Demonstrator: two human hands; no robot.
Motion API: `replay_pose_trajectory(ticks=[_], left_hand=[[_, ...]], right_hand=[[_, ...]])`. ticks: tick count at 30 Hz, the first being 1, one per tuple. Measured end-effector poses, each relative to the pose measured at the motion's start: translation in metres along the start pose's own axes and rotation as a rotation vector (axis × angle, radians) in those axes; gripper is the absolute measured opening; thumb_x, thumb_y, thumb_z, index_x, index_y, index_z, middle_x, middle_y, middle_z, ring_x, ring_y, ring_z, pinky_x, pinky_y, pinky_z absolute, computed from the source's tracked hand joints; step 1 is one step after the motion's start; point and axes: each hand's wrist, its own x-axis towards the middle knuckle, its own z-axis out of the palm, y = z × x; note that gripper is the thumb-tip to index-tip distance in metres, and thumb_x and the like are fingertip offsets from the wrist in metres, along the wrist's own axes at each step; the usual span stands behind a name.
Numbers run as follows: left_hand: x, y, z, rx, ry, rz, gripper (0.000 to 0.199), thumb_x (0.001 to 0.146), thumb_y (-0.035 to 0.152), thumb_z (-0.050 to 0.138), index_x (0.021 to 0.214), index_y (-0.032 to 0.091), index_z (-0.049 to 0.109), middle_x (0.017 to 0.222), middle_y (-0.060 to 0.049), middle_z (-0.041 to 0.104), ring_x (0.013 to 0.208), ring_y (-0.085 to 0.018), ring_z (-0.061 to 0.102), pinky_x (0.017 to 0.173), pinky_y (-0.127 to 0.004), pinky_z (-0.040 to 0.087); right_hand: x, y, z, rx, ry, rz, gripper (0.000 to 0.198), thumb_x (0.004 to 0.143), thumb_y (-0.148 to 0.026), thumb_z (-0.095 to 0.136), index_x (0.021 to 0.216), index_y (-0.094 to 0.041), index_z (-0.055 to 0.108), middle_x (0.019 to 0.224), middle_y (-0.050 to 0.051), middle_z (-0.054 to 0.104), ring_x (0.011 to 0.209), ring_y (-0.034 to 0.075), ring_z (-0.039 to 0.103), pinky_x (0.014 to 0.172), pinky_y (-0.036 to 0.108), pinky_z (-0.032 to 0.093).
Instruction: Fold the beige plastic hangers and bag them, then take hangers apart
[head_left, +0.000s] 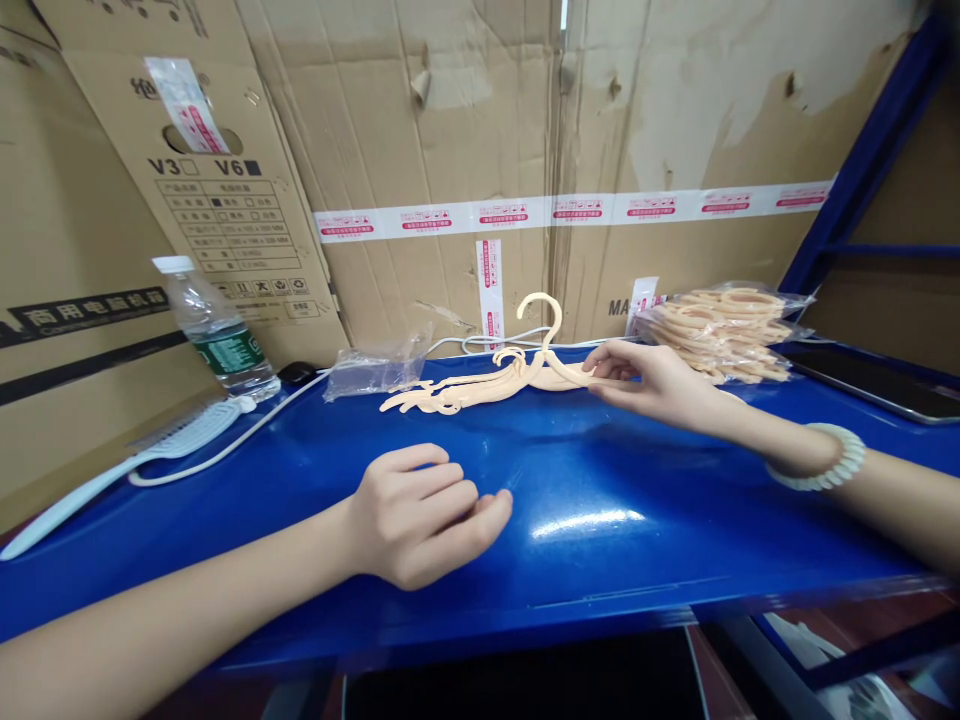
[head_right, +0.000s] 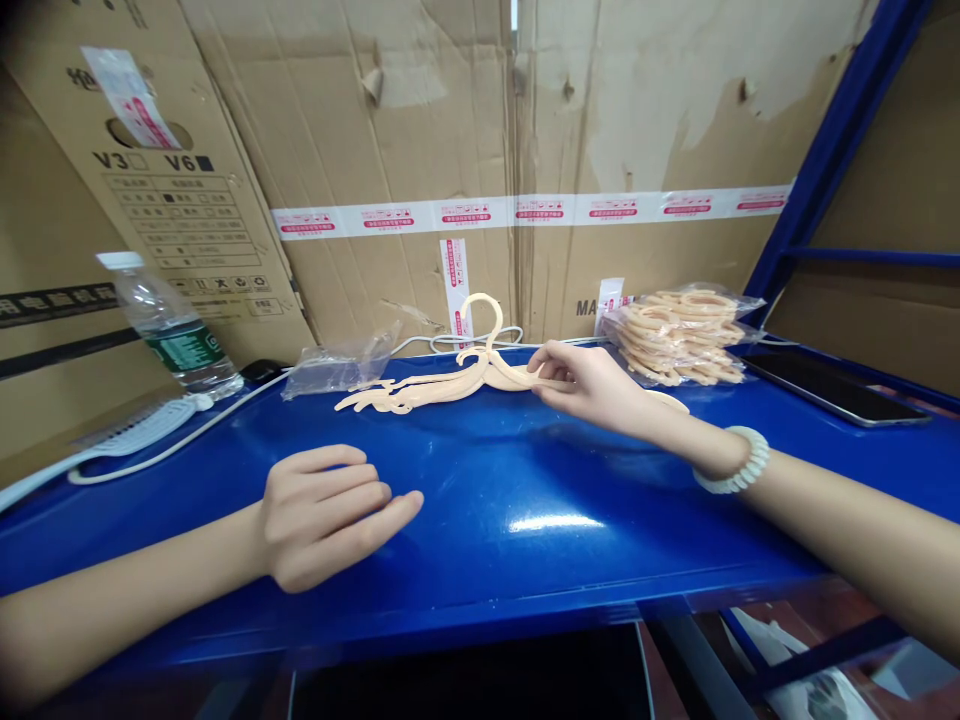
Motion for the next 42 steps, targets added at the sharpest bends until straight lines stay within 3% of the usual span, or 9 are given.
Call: replay_pose_trajectory(ticks=[3, 10, 19, 23, 26, 31, 34, 37, 42], left_hand=[[-0.001, -0.004, 0.000, -0.009, -0.024, -0.109, 0.011, 0.085, 0.012, 0.052, 0.090, 0.015, 0.061, 0.056, 0.005, 0.060, 0.046, -0.010, 0.055, 0.056, -0.026, 0.047], [-0.002, -0.008, -0.001, -0.214, -0.136, -0.512, 0.017, 0.087, 0.011, 0.045, 0.085, 0.018, 0.061, 0.060, 0.005, 0.063, 0.048, -0.009, 0.054, 0.054, -0.023, 0.042], [0.001, -0.003, 0.003, -0.899, -0.284, -1.153, 0.025, 0.096, 0.029, 0.037, 0.075, 0.019, 0.047, 0.056, 0.004, 0.062, 0.042, -0.009, 0.054, 0.046, -0.019, 0.042], [-0.002, -0.006, 0.009, -1.059, -0.230, -1.313, 0.031, 0.092, 0.035, 0.047, 0.067, 0.017, 0.049, 0.060, -0.001, 0.066, 0.047, -0.010, 0.060, 0.049, -0.020, 0.048], [-0.006, -0.008, 0.012, -1.156, -0.085, -1.509, 0.011, 0.085, 0.024, 0.058, 0.088, 0.013, 0.059, 0.086, -0.008, 0.071, 0.069, -0.014, 0.069, 0.063, -0.025, 0.057], [-0.001, -0.009, 0.010, -1.216, 0.223, -1.884, 0.026, 0.084, 0.017, 0.061, 0.108, 0.015, 0.055, 0.127, -0.019, 0.056, 0.092, -0.019, 0.070, 0.086, -0.037, 0.057], [0.005, -0.010, 0.007, -1.165, 0.299, -1.915, 0.030, 0.083, 0.022, 0.063, 0.112, 0.018, 0.055, 0.133, -0.013, 0.052, 0.110, -0.022, 0.062, 0.095, -0.038, 0.052], [0.005, -0.010, 0.007, -1.087, 0.208, -1.819, 0.058, 0.080, 0.027, 0.065, 0.134, 0.026, 0.045, 0.138, -0.010, 0.050, 0.115, -0.024, 0.057, 0.098, -0.040, 0.046], [-0.002, -0.006, 0.010, -1.015, -0.090, -1.475, 0.055, 0.085, 0.036, 0.057, 0.137, 0.020, 0.048, 0.114, -0.009, 0.066, 0.083, -0.017, 0.059, 0.080, -0.033, 0.047]], right_hand=[[-0.004, -0.001, -0.002, 0.005, -0.026, 0.015, 0.023, 0.082, -0.029, 0.055, 0.101, -0.017, 0.061, 0.085, 0.005, 0.067, 0.074, 0.018, 0.060, 0.067, 0.028, 0.046], [-0.010, 0.000, -0.002, -0.017, -0.081, 0.067, 0.011, 0.078, -0.027, 0.054, 0.076, -0.017, 0.057, 0.065, -0.001, 0.050, 0.059, 0.012, 0.042, 0.053, 0.024, 0.032], [-0.009, -0.005, -0.005, -0.006, -0.070, 0.026, 0.041, 0.090, -0.049, 0.049, 0.063, -0.021, 0.036, 0.061, -0.005, 0.028, 0.056, 0.011, 0.027, 0.051, 0.026, 0.024], [-0.009, -0.009, -0.006, 0.015, -0.084, 0.044, 0.041, 0.090, -0.054, 0.047, 0.068, -0.019, 0.046, 0.063, -0.003, 0.036, 0.058, 0.012, 0.032, 0.052, 0.025, 0.027], [-0.010, -0.010, -0.006, 0.054, -0.079, 0.052, 0.040, 0.091, -0.053, 0.047, 0.072, -0.019, 0.049, 0.066, -0.001, 0.043, 0.060, 0.013, 0.037, 0.053, 0.025, 0.030], [-0.011, -0.011, -0.004, 0.104, -0.094, 0.054, 0.032, 0.093, -0.049, 0.046, 0.083, -0.019, 0.051, 0.070, -0.001, 0.048, 0.061, 0.013, 0.040, 0.055, 0.025, 0.033], [-0.012, -0.011, -0.001, 0.097, -0.151, 0.032, 0.027, 0.094, -0.045, 0.045, 0.088, -0.019, 0.051, 0.070, -0.002, 0.047, 0.061, 0.013, 0.042, 0.056, 0.025, 0.034], [-0.013, -0.013, 0.003, 0.101, -0.234, 0.002, 0.021, 0.094, -0.038, 0.045, 0.094, -0.019, 0.052, 0.076, 0.000, 0.053, 0.067, 0.015, 0.048, 0.061, 0.027, 0.039], [-0.018, -0.019, 0.007, 0.160, -0.279, -0.034, 0.014, 0.092, -0.030, 0.050, 0.098, -0.019, 0.056, 0.093, 0.005, 0.062, 0.081, 0.018, 0.058, 0.072, 0.030, 0.046]])
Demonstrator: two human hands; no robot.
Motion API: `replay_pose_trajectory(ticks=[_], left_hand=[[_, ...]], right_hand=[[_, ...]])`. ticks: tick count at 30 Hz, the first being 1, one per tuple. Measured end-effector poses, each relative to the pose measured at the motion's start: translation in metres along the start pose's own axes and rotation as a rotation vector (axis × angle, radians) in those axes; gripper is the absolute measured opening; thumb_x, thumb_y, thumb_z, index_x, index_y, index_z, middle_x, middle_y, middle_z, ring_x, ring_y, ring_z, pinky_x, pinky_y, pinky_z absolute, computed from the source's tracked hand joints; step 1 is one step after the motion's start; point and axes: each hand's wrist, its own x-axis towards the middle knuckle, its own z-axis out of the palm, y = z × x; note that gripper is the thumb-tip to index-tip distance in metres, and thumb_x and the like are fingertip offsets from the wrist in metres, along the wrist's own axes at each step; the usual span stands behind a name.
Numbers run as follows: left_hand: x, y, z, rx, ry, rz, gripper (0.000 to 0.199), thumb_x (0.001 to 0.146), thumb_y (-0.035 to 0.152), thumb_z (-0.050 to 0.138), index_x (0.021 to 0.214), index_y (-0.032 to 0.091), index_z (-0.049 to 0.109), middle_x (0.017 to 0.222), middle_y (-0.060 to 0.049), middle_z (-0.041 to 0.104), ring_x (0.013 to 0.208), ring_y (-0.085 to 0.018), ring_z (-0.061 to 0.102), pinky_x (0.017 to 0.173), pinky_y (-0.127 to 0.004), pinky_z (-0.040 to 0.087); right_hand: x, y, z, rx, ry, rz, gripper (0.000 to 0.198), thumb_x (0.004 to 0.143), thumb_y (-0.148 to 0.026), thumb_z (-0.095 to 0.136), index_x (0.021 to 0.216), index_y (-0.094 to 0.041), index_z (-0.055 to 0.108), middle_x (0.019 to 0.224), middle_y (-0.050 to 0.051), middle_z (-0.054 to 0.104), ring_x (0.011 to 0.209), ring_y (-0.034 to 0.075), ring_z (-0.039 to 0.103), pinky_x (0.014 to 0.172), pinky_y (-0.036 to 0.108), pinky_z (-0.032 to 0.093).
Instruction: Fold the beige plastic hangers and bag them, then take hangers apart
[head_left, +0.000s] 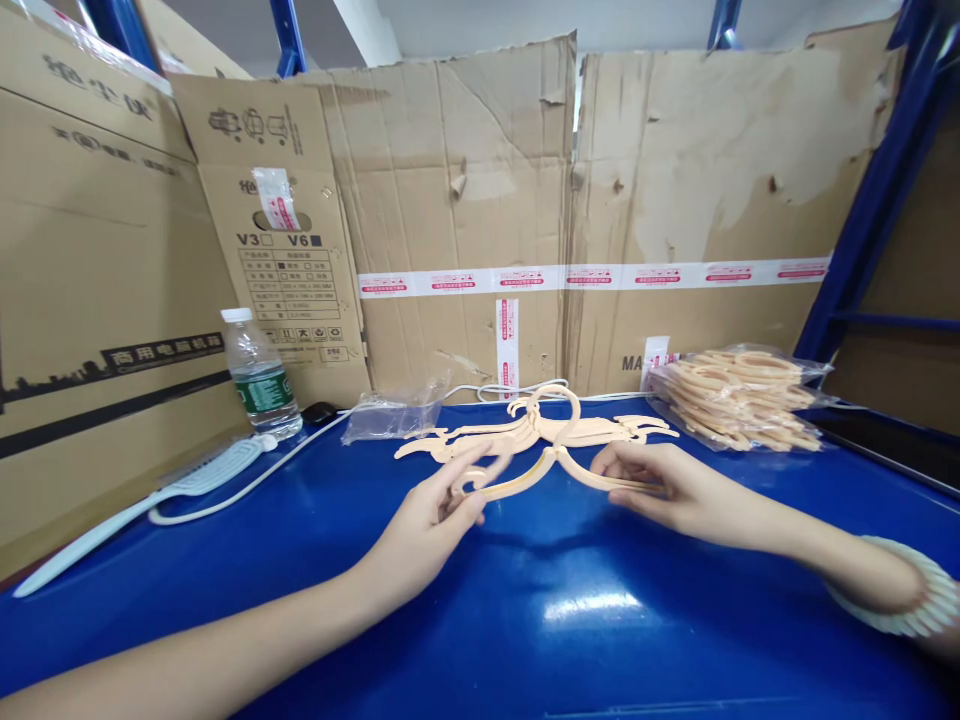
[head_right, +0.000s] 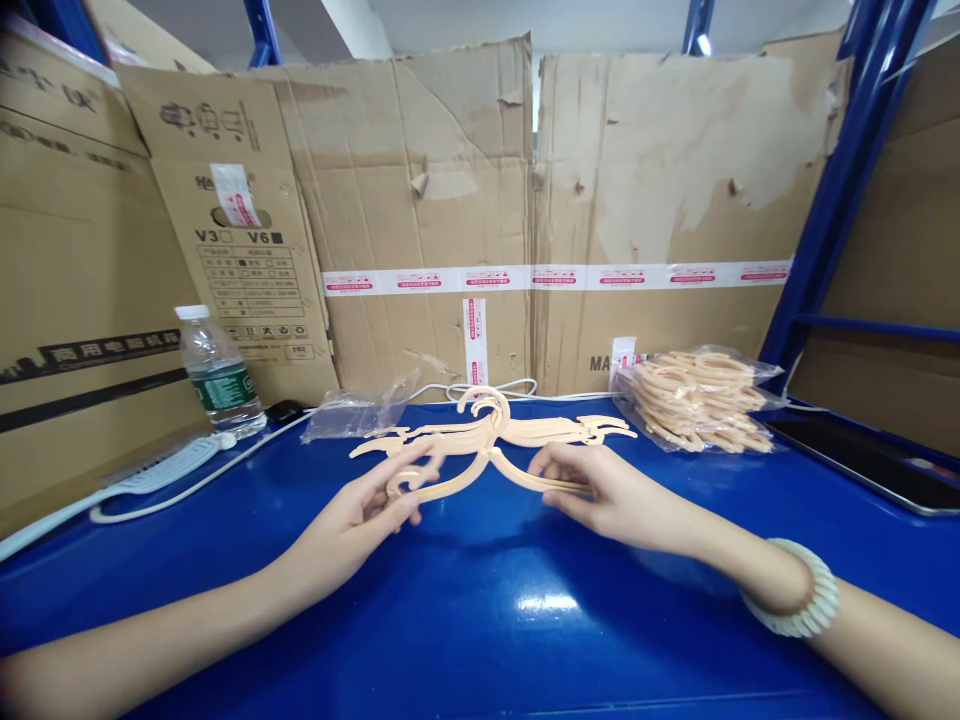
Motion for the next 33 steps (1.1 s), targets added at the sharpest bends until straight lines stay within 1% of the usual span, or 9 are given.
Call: replay_pose_trajectory(ticks=[3, 6, 8, 11, 14, 19, 25, 29, 33], left_hand=[[-0.001, -0.002, 0.000, 0.059, -0.074, 0.032, 0.044, 0.091, 0.040, 0.047, 0.129, 0.018, 0.055, 0.093, -0.006, 0.071, 0.066, -0.014, 0.051, 0.068, -0.030, 0.044], [0.001, -0.004, 0.000, 0.026, -0.056, 0.036, 0.040, 0.091, 0.042, 0.047, 0.122, 0.017, 0.057, 0.090, -0.006, 0.071, 0.063, -0.014, 0.048, 0.063, -0.028, 0.041], [0.003, -0.005, 0.000, -0.006, -0.035, 0.030, 0.039, 0.091, 0.042, 0.048, 0.118, 0.016, 0.058, 0.088, -0.006, 0.070, 0.061, -0.013, 0.047, 0.062, -0.027, 0.040], [0.005, -0.005, 0.001, -0.068, 0.007, 0.012, 0.038, 0.088, 0.044, 0.051, 0.111, 0.014, 0.059, 0.084, -0.006, 0.069, 0.058, -0.012, 0.047, 0.061, -0.027, 0.039], [0.006, -0.004, 0.001, -0.117, 0.045, 0.004, 0.038, 0.087, 0.045, 0.054, 0.109, 0.014, 0.059, 0.082, -0.006, 0.069, 0.058, -0.012, 0.047, 0.061, -0.027, 0.039], [0.005, -0.007, 0.001, -0.142, 0.074, -0.011, 0.038, 0.087, 0.046, 0.056, 0.110, 0.015, 0.059, 0.082, -0.005, 0.069, 0.061, -0.012, 0.047, 0.063, -0.026, 0.039], [0.005, -0.004, 0.004, -0.152, 0.078, -0.026, 0.038, 0.085, 0.046, 0.059, 0.107, 0.015, 0.059, 0.084, -0.006, 0.070, 0.061, -0.012, 0.047, 0.062, -0.026, 0.038], [0.004, -0.001, 0.005, -0.136, 0.074, -0.014, 0.035, 0.086, 0.045, 0.058, 0.104, 0.015, 0.060, 0.079, -0.004, 0.068, 0.060, -0.012, 0.047, 0.063, -0.027, 0.039], [0.004, -0.001, 0.005, -0.136, 0.078, -0.007, 0.033, 0.086, 0.043, 0.058, 0.103, 0.016, 0.061, 0.077, -0.003, 0.068, 0.060, -0.011, 0.047, 0.062, -0.026, 0.038]], right_hand=[[-0.001, -0.003, -0.003, -0.068, -0.005, -0.075, 0.015, 0.092, -0.026, 0.050, 0.102, -0.019, 0.058, 0.097, 0.006, 0.065, 0.085, 0.018, 0.059, 0.074, 0.030, 0.047], [-0.002, 0.000, -0.011, -0.390, 0.061, -0.220, 0.016, 0.093, -0.022, 0.048, 0.102, -0.019, 0.061, 0.094, 0.007, 0.065, 0.087, 0.021, 0.057, 0.075, 0.033, 0.045], [-0.002, 0.004, -0.015, -0.646, 0.145, -0.291, 0.020, 0.096, -0.024, 0.044, 0.095, -0.018, 0.063, 0.085, 0.008, 0.064, 0.083, 0.023, 0.054, 0.071, 0.034, 0.042], [-0.004, 0.010, -0.017, -0.954, 0.302, -0.286, 0.028, 0.098, -0.024, 0.040, 0.083, -0.016, 0.063, 0.074, 0.007, 0.062, 0.070, 0.021, 0.052, 0.062, 0.033, 0.037], [-0.007, 0.011, -0.014, -1.125, 0.408, -0.245, 0.023, 0.097, -0.017, 0.042, 0.089, -0.016, 0.063, 0.075, 0.004, 0.065, 0.057, 0.017, 0.051, 0.052, 0.030, 0.030], [-0.009, 0.006, -0.009, -1.209, 0.491, -0.281, 0.026, 0.092, -0.004, 0.041, 0.100, -0.016, 0.062, 0.103, 0.007, 0.069, 0.061, 0.015, 0.057, 0.051, 0.028, 0.032], [-0.007, 0.010, -0.008, -1.218, 0.554, -0.199, 0.017, 0.091, -0.012, 0.049, 0.098, -0.019, 0.062, 0.121, 0.010, 0.063, 0.059, 0.013, 0.059, 0.048, 0.026, 0.031], [-0.007, 0.009, -0.007, -1.215, 0.535, -0.124, 0.017, 0.090, -0.012, 0.047, 0.097, -0.018, 0.062, 0.128, 0.014, 0.058, 0.065, 0.014, 0.062, 0.045, 0.024, 0.026], [-0.008, 0.006, -0.006, -1.263, 0.470, -0.034, 0.024, 0.087, -0.008, 0.044, 0.099, -0.019, 0.061, 0.134, 0.016, 0.052, 0.063, 0.014, 0.062, 0.042, 0.023, 0.021]])
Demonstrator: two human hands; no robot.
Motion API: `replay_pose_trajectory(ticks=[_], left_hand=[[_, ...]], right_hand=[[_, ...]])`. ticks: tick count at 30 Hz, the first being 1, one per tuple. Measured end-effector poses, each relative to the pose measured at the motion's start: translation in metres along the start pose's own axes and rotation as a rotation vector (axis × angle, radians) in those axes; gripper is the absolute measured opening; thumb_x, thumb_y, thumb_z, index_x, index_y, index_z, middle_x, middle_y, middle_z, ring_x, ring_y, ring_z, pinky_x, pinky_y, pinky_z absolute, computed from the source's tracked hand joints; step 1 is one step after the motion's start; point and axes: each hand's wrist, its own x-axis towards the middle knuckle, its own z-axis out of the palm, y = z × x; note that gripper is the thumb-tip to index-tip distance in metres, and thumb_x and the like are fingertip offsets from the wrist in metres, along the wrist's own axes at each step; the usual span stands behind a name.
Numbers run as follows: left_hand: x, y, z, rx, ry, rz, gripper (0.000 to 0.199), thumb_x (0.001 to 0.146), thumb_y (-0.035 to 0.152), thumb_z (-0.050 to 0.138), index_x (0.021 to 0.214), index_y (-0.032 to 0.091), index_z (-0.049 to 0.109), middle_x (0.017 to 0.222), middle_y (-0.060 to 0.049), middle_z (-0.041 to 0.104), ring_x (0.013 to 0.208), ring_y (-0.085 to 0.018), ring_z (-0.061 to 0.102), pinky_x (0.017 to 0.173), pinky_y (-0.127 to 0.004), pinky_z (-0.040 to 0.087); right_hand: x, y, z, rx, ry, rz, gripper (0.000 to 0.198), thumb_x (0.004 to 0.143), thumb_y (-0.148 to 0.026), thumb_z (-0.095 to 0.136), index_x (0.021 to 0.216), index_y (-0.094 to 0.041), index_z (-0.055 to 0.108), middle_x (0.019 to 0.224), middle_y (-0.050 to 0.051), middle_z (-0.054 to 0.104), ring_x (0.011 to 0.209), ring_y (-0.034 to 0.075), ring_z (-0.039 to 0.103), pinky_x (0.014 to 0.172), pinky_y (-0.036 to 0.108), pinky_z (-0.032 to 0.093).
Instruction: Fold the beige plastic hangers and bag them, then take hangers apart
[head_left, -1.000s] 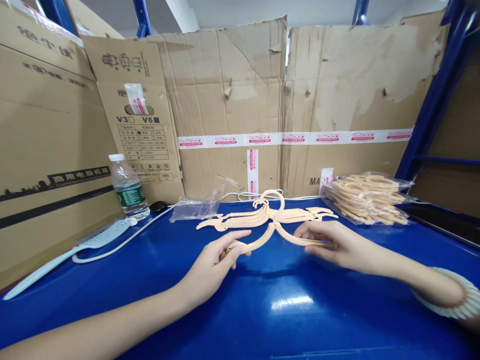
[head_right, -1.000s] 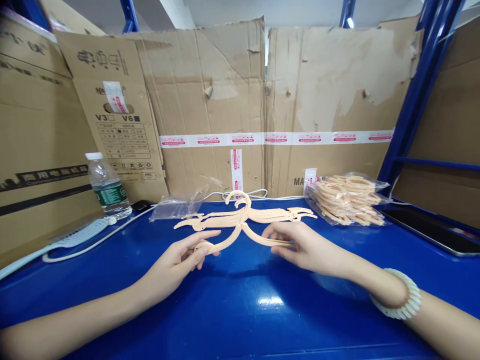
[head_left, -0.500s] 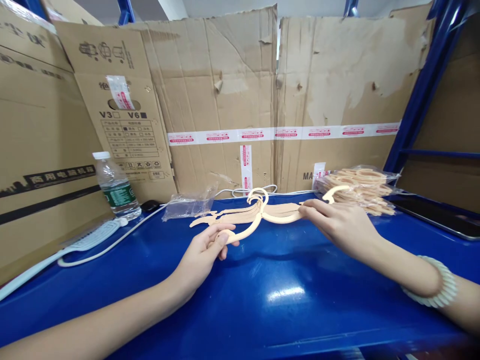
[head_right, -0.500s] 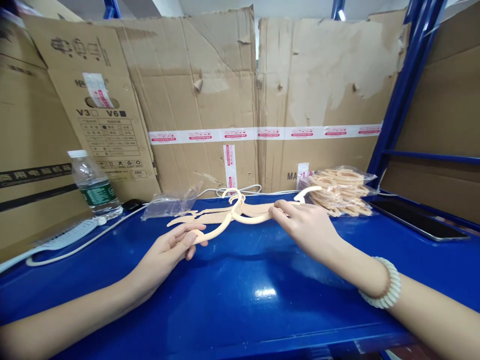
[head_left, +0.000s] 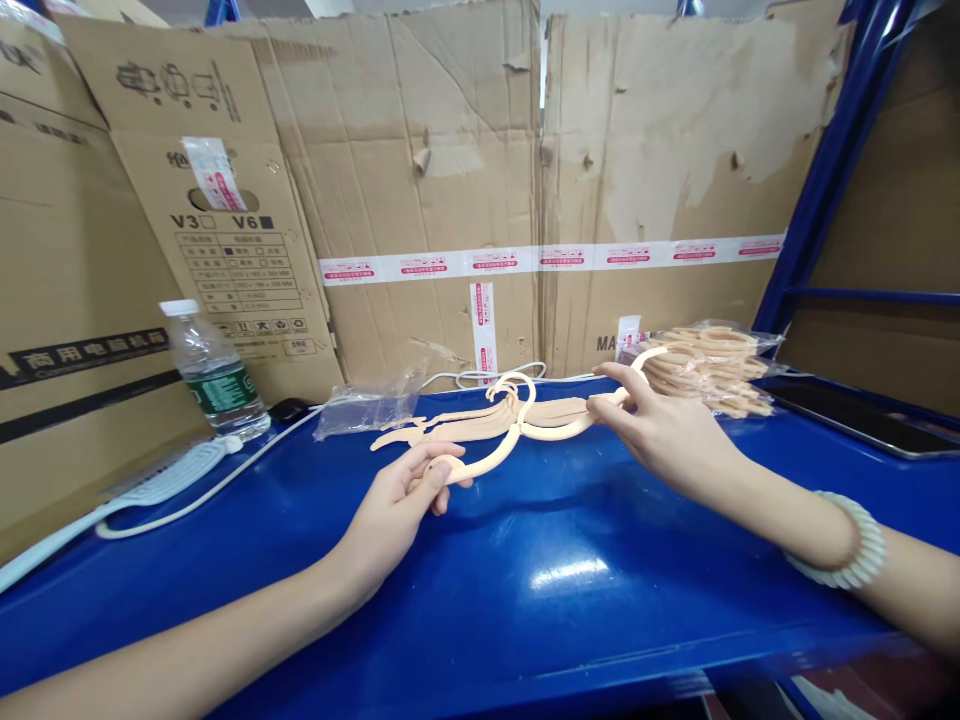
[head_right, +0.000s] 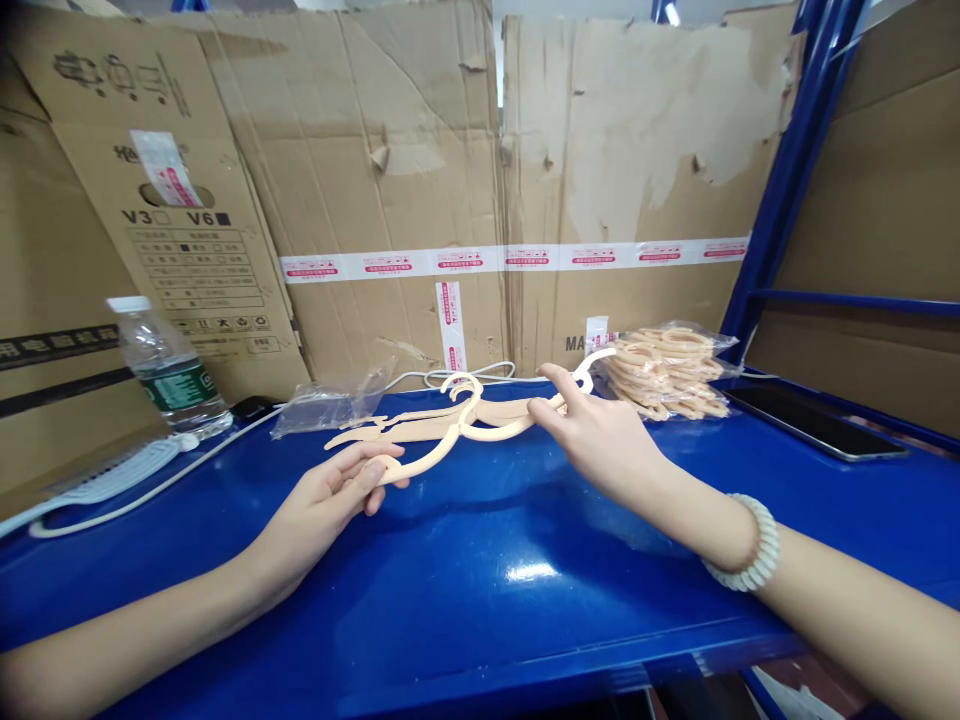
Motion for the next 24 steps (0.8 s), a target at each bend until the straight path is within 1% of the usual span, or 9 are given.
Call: replay_pose_trajectory(ticks=[3, 6, 7, 9, 11, 13, 16, 20, 24], left_hand=[[0.000, 0.000, 0.001, -0.016, 0.005, 0.005, 0.032, 0.086, 0.042, 0.058, 0.103, 0.016, 0.061, 0.078, -0.003, 0.068, 0.059, -0.012, 0.047, 0.061, -0.026, 0.038], [-0.001, 0.001, 0.002, -0.020, 0.027, 0.014, 0.032, 0.086, 0.042, 0.058, 0.104, 0.015, 0.062, 0.081, -0.005, 0.068, 0.060, -0.012, 0.047, 0.060, -0.026, 0.038], [-0.001, 0.001, 0.002, -0.022, 0.035, 0.014, 0.032, 0.086, 0.042, 0.058, 0.104, 0.015, 0.061, 0.082, -0.005, 0.068, 0.060, -0.012, 0.047, 0.060, -0.026, 0.038], [-0.001, 0.002, 0.002, -0.030, 0.047, 0.012, 0.033, 0.086, 0.043, 0.058, 0.105, 0.015, 0.061, 0.084, -0.005, 0.068, 0.061, -0.012, 0.047, 0.060, -0.026, 0.038], [-0.001, 0.002, 0.001, -0.040, 0.048, 0.010, 0.035, 0.086, 0.043, 0.059, 0.106, 0.015, 0.060, 0.085, -0.005, 0.068, 0.061, -0.012, 0.048, 0.060, -0.026, 0.038], [-0.001, 0.002, 0.001, -0.048, 0.041, 0.013, 0.036, 0.086, 0.043, 0.059, 0.108, 0.015, 0.060, 0.086, -0.005, 0.068, 0.061, -0.012, 0.049, 0.061, -0.026, 0.039], [0.000, 0.002, 0.001, -0.047, 0.035, 0.007, 0.037, 0.085, 0.043, 0.061, 0.110, 0.016, 0.059, 0.086, -0.005, 0.068, 0.062, -0.011, 0.051, 0.063, -0.026, 0.042], [0.001, 0.001, 0.001, -0.052, 0.089, -0.050, 0.037, 0.080, 0.040, 0.068, 0.107, 0.016, 0.060, 0.079, -0.001, 0.066, 0.069, -0.013, 0.059, 0.071, -0.028, 0.048], [0.000, 0.004, 0.000, -0.123, 0.165, -0.086, 0.044, 0.072, 0.038, 0.077, 0.106, 0.016, 0.061, 0.080, -0.001, 0.065, 0.076, -0.014, 0.064, 0.077, -0.028, 0.051]], right_hand=[[0.000, 0.000, -0.002, -0.022, -0.049, 0.014, 0.025, 0.087, -0.007, 0.043, 0.100, -0.020, 0.060, 0.138, 0.017, 0.048, 0.063, 0.015, 0.062, 0.041, 0.022, 0.022], [0.000, -0.001, -0.001, 0.084, -0.073, 0.015, 0.021, 0.092, -0.012, 0.041, 0.100, -0.020, 0.058, 0.142, 0.018, 0.043, 0.077, 0.021, 0.065, 0.042, 0.022, 0.032], [0.001, -0.001, -0.001, 0.178, -0.074, 0.010, 0.019, 0.093, -0.014, 0.040, 0.101, -0.020, 0.057, 0.141, 0.018, 0.043, 0.083, 0.022, 0.064, 0.046, 0.024, 0.039], [0.001, -0.002, 0.000, 0.456, -0.046, 0.017, 0.017, 0.095, -0.018, 0.041, 0.107, -0.019, 0.053, 0.135, 0.018, 0.047, 0.095, 0.025, 0.063, 0.059, 0.030, 0.051], [0.002, -0.003, 0.001, 0.778, 0.001, 0.090, 0.020, 0.093, -0.021, 0.047, 0.113, -0.020, 0.049, 0.125, 0.016, 0.053, 0.096, 0.024, 0.062, 0.069, 0.035, 0.055], [0.003, -0.004, 0.000, 1.076, -0.016, 0.209, 0.030, 0.090, -0.024, 0.053, 0.119, -0.021, 0.045, 0.120, 0.014, 0.056, 0.083, 0.019, 0.064, 0.065, 0.034, 0.056], [0.006, -0.004, -0.001, 1.429, -0.144, 0.356, 0.039, 0.086, -0.031, 0.060, 0.121, -0.020, 0.047, 0.114, 0.012, 0.060, 0.063, 0.013, 0.061, 0.056, 0.032, 0.055], [0.011, 0.002, 0.001, 1.623, -0.228, 0.528, 0.038, 0.077, -0.034, 0.070, 0.107, -0.014, 0.059, 0.098, 0.009, 0.066, 0.059, 0.010, 0.056, 0.055, 0.027, 0.048], [0.012, 0.005, 0.006, 1.763, -0.265, 0.700, 0.048, 0.069, -0.034, 0.077, 0.110, -0.015, 0.059, 0.101, 0.010, 0.069, 0.063, 0.010, 0.054, 0.054, 0.026, 0.043]])
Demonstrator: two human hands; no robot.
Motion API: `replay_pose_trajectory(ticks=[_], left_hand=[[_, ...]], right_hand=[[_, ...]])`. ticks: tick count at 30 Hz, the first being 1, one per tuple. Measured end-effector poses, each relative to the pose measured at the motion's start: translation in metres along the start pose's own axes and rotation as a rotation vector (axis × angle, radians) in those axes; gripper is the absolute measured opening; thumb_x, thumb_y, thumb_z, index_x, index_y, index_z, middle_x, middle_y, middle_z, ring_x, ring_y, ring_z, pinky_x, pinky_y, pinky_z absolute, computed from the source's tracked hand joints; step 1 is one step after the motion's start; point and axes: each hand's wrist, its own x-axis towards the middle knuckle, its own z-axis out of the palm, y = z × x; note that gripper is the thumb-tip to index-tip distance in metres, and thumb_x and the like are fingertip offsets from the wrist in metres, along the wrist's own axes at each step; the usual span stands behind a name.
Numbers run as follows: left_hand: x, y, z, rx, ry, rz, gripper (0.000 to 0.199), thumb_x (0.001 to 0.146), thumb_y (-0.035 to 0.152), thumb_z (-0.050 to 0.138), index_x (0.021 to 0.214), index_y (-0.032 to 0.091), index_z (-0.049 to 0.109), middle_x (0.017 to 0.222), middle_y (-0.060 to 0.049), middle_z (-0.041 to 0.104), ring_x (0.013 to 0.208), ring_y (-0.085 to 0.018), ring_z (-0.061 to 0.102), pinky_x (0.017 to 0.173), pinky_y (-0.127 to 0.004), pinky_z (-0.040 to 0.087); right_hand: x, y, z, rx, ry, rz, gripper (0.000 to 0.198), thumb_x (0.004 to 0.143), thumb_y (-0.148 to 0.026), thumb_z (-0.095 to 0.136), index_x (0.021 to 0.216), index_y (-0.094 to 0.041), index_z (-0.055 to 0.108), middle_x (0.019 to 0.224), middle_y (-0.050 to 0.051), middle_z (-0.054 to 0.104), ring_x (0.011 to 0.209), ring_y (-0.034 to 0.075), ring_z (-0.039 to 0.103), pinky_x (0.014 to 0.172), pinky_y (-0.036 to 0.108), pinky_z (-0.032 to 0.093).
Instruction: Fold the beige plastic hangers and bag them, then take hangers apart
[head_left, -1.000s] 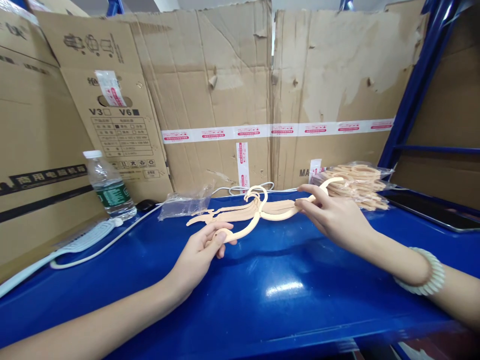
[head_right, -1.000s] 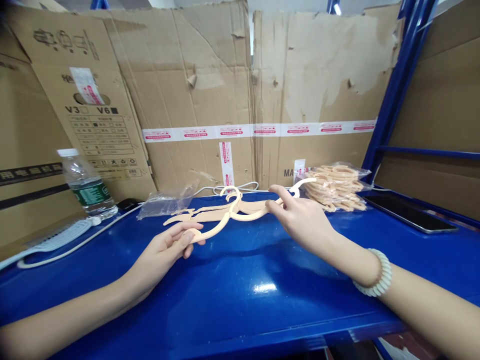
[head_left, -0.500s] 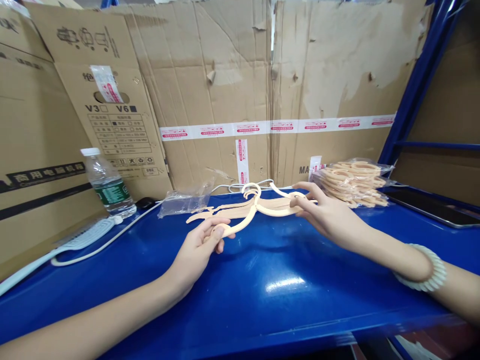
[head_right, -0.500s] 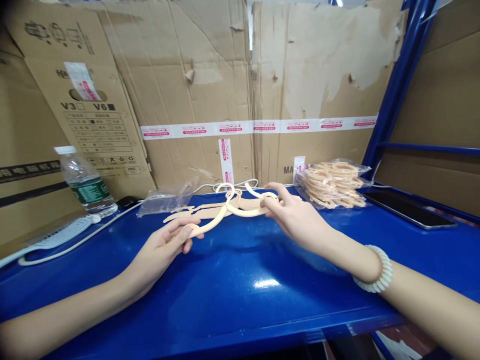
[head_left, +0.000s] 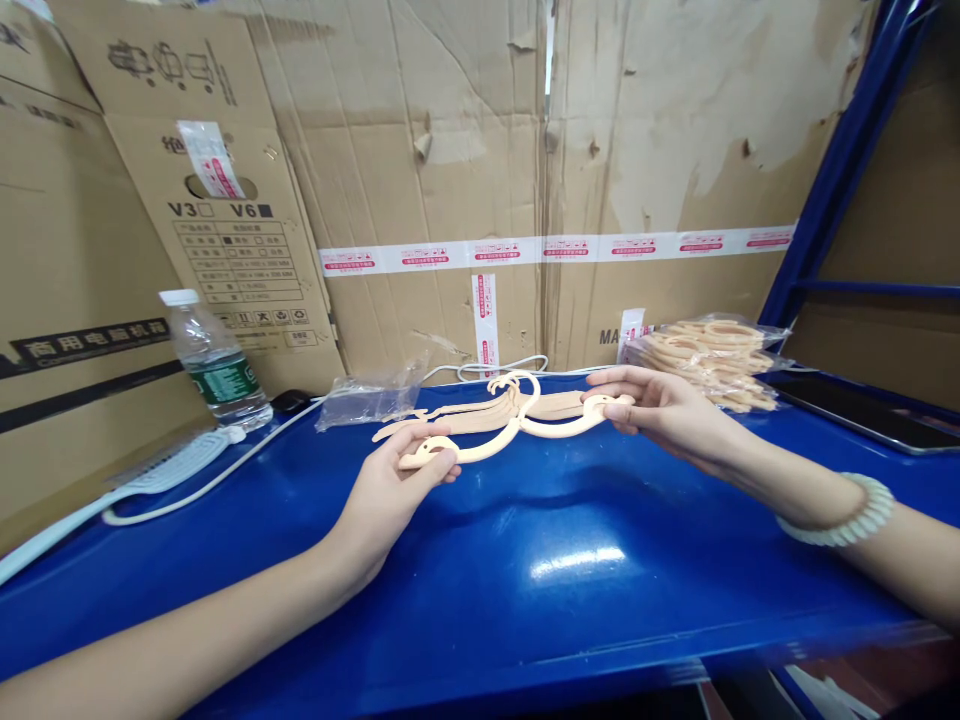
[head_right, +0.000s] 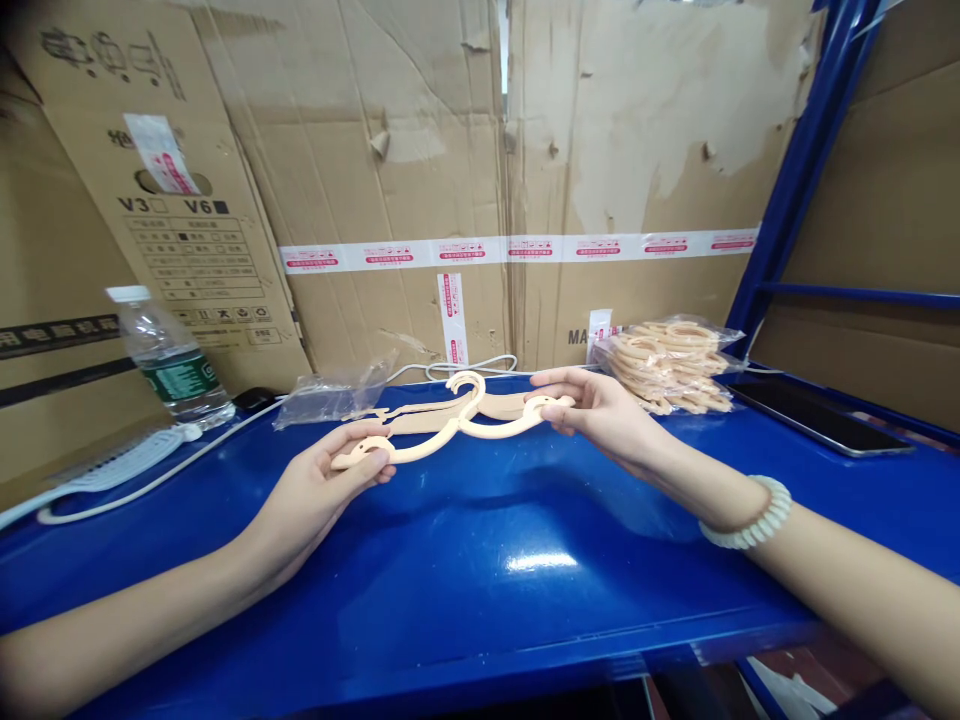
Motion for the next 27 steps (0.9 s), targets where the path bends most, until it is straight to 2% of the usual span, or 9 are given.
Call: replay_pose_trajectory(ticks=[4, 7, 10, 13, 17, 21, 24, 27], left_hand=[[-0.003, 0.006, 0.003, -0.101, 0.038, -0.030, 0.053, 0.067, 0.035, 0.080, 0.111, 0.017, 0.058, 0.085, 0.000, 0.066, 0.074, -0.014, 0.065, 0.076, -0.029, 0.053], [-0.004, 0.007, 0.006, -0.175, 0.055, -0.082, 0.058, 0.065, 0.032, 0.082, 0.114, 0.018, 0.055, 0.085, 0.000, 0.066, 0.077, -0.014, 0.066, 0.077, -0.029, 0.056], [-0.005, 0.005, 0.009, -0.186, 0.000, -0.086, 0.055, 0.065, 0.031, 0.082, 0.112, 0.020, 0.056, 0.088, 0.001, 0.065, 0.083, -0.015, 0.064, 0.073, -0.027, 0.057], [-0.006, 0.002, 0.011, -0.119, -0.097, -0.059, 0.045, 0.069, 0.033, 0.079, 0.107, 0.020, 0.059, 0.091, -0.001, 0.066, 0.080, -0.014, 0.063, 0.068, -0.025, 0.057], [-0.009, 0.001, 0.012, -0.052, -0.185, 0.015, 0.035, 0.074, 0.034, 0.075, 0.102, 0.018, 0.060, 0.088, -0.002, 0.066, 0.076, -0.014, 0.063, 0.064, -0.025, 0.057], [-0.012, 0.002, 0.014, 0.008, -0.211, 0.081, 0.032, 0.076, 0.032, 0.073, 0.100, 0.016, 0.060, 0.086, -0.004, 0.067, 0.075, -0.015, 0.063, 0.064, -0.025, 0.056], [-0.012, 0.002, 0.015, 0.025, -0.205, 0.081, 0.035, 0.075, 0.032, 0.074, 0.104, 0.016, 0.061, 0.087, -0.005, 0.069, 0.079, -0.017, 0.065, 0.065, -0.026, 0.057], [-0.011, 0.002, 0.015, 0.027, -0.175, 0.069, 0.039, 0.074, 0.034, 0.074, 0.106, 0.015, 0.063, 0.090, -0.007, 0.070, 0.080, -0.019, 0.066, 0.066, -0.028, 0.058]], right_hand=[[0.001, 0.003, 0.003, 0.112, -0.011, 0.077, 0.051, 0.066, -0.031, 0.080, 0.110, -0.016, 0.058, 0.096, 0.009, 0.070, 0.065, 0.011, 0.055, 0.053, 0.026, 0.041], [0.000, 0.004, 0.009, 0.248, 0.010, 0.124, 0.051, 0.063, -0.026, 0.082, 0.107, -0.017, 0.058, 0.092, 0.005, 0.068, 0.070, 0.011, 0.058, 0.059, 0.026, 0.045], [-0.002, 0.006, 0.017, 0.344, 0.005, 0.162, 0.053, 0.062, -0.024, 0.083, 0.106, -0.019, 0.055, 0.085, 0.001, 0.066, 0.071, 0.011, 0.060, 0.063, 0.026, 0.048], [-0.008, 0.008, 0.028, 0.360, -0.053, 0.136, 0.051, 0.064, -0.025, 0.083, 0.102, -0.021, 0.049, 0.075, -0.003, 0.063, 0.060, 0.009, 0.057, 0.057, 0.025, 0.046], [-0.017, 0.007, 0.043, 0.338, -0.179, 0.082, 0.045, 0.068, -0.029, 0.082, 0.094, -0.021, 0.046, 0.073, -0.003, 0.064, 0.062, 0.010, 0.058, 0.059, 0.024, 0.046], [-0.024, 0.004, 0.051, 0.230, -0.426, 0.026, 0.029, 0.077, -0.032, 0.076, 0.090, -0.016, 0.056, 0.082, 0.001, 0.066, 0.070, 0.010, 0.060, 0.066, 0.025, 0.048], [-0.028, 0.001, 0.052, 0.118, -0.565, -0.002, 0.031, 0.085, -0.035, 0.067, 0.107, -0.015, 0.061, 0.095, 0.006, 0.069, 0.082, 0.013, 0.064, 0.076, 0.029, 0.049], [-0.031, -0.002, 0.051, 0.052, -0.608, -0.011, 0.040, 0.088, -0.037, 0.063, 0.122, -0.017, 0.059, 0.103, 0.008, 0.069, 0.090, 0.016, 0.064, 0.080, 0.032, 0.050]])
